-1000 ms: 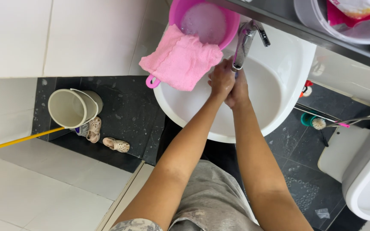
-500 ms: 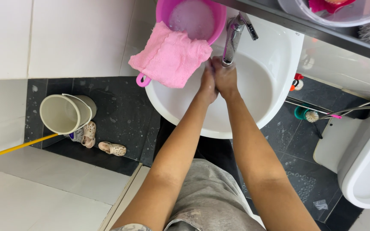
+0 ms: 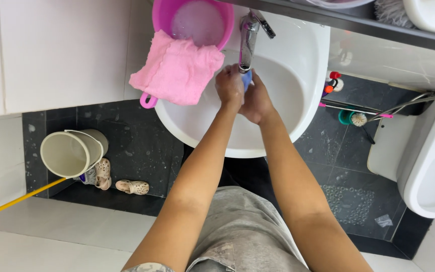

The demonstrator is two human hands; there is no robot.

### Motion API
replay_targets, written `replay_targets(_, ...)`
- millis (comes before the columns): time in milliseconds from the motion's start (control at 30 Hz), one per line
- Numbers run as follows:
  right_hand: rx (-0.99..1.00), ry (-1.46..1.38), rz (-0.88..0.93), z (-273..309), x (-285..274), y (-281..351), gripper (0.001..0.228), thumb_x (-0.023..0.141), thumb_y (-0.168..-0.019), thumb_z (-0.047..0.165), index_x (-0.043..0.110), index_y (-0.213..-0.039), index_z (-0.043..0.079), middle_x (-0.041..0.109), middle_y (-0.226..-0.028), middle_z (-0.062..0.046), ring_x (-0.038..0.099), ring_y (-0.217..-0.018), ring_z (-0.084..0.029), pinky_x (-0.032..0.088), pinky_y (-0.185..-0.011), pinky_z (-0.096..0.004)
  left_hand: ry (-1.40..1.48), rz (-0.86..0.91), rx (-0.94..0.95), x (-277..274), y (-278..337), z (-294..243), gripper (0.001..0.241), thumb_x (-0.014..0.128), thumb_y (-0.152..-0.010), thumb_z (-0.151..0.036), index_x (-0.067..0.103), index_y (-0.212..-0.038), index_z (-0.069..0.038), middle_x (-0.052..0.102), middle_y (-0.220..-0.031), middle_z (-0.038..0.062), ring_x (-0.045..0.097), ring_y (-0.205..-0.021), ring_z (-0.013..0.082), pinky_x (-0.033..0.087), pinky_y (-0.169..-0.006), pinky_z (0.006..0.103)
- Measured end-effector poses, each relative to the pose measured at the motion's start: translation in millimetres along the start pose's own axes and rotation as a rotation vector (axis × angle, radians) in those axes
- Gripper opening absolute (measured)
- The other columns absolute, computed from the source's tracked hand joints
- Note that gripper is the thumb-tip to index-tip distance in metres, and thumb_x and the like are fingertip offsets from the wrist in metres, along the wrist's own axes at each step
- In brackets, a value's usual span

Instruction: The person wipes a bathroom door with a blue cloth, then rinses the cloth at the sink. They switch to a pink cloth and wipe the toilet tank, lid, and seat. The person rinses the pink cloth again and continues wiping the toilet surfaces.

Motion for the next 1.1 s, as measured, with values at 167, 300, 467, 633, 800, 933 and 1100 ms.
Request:
replay_targets(167, 0.017, -0.233, 0.311, 6, 50, -2, 0.059, 0.036, -0.094, 0.057, 0.058, -0.122, 0.011, 0.066, -0.115, -0.014, 0.069, -0.102, -0.043, 0.053, -0.094, -0.057, -0.642, -0.024, 0.439, -7, 22, -50, 0.024, 0.059, -0.095, -0.029, 0.07, -0.099, -0.008, 0.073, -0.098, 0.012, 0.069, -0.097, 0.035, 0.05, -0.09, 0.0487)
replay_targets(300, -0.195, -0.417, 0.24, -6, 12, -61, 0.05, 0.05, -0.103, 0.043, 0.059, -0.132, 0.003, 0.067, -0.123, -0.013, 0.069, -0.11, -0.027, 0.055, -0.101, -0.042, -0.912, -0.083, 0.657, -13, 42, -76, 0.035, 0.052, -0.101, -0.041, 0.066, -0.12, -0.015, 0.065, -0.125, 0.011, 0.055, -0.124, 0.0362, 0.036, -0.107, 0.055)
replay_targets(467, -0.505, -0.04, -0.083, 10, -11, -70, 0.037, 0.065, -0.093, 0.02, 0.062, -0.121, -0.005, 0.067, -0.104, -0.014, 0.066, -0.093, -0.025, 0.056, -0.082, -0.038, -0.061, 0.241, -0.047, -13, -11, 23, 0.063, 0.04, -0.1, -0.066, 0.058, -0.135, -0.016, 0.061, -0.135, 0.009, 0.056, -0.126, 0.0265, 0.041, -0.107, 0.0463)
replay_targets(633, -0.489, 0.448, -0.27, 34, 3, -9, 0.04, 0.07, -0.095, 0.022, 0.052, -0.12, -0.004, 0.067, -0.099, -0.013, 0.066, -0.094, -0.023, 0.056, -0.081, -0.034, 0.493, 0.485, -0.553, -1, 27, 15, 0.071, 0.051, -0.088, -0.074, 0.061, -0.13, -0.018, 0.065, -0.121, 0.005, 0.064, -0.108, 0.0211, 0.055, -0.085, 0.0415)
replay_targets(800, -0.743, 0.818, 0.015, 88, -8, 44, 0.032, 0.061, -0.098, 0.022, 0.066, -0.123, 0.004, 0.069, -0.122, -0.004, 0.066, -0.112, -0.019, 0.05, -0.102, -0.032, 0.568, 0.695, -0.626, 18, 36, 10, 0.061, 0.063, -0.085, -0.06, 0.065, -0.118, -0.009, 0.073, -0.101, 0.009, 0.074, -0.084, 0.0268, 0.065, -0.074, 0.0407)
replay_targets(933, -0.832, 0.646, -0.186, 144, -9, 64, 0.029, 0.053, -0.103, 0.013, 0.069, -0.127, 0.005, 0.071, -0.12, -0.006, 0.063, -0.108, -0.018, 0.048, -0.097, -0.032, 0.637, 0.646, -0.626, 30, 20, 24, 0.048, 0.068, -0.088, -0.054, 0.064, -0.106, -0.01, 0.071, -0.09, 0.007, 0.073, -0.077, 0.0232, 0.059, -0.062, 0.0349)
replay_targets(1100, -0.983, 0.769, -0.288, 138, 57, 58, 0.033, 0.058, -0.106, 0.027, 0.065, -0.126, 0.002, 0.075, -0.115, -0.011, 0.067, -0.106, -0.021, 0.051, -0.094, -0.033, 0.624, 0.383, -0.371, 28, -26, 60, 0.028, 0.075, -0.091, -0.031, 0.053, -0.08, -0.018, 0.055, -0.066, -0.003, 0.051, -0.05, 0.0101, 0.033, -0.036, 0.0262)
Point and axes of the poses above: each hand's wrist, its own y-axis away from the middle knuckle, its own x-axis out of the palm, z = x × y, the point moved 8 cm from there along -y, towards the middle knuckle
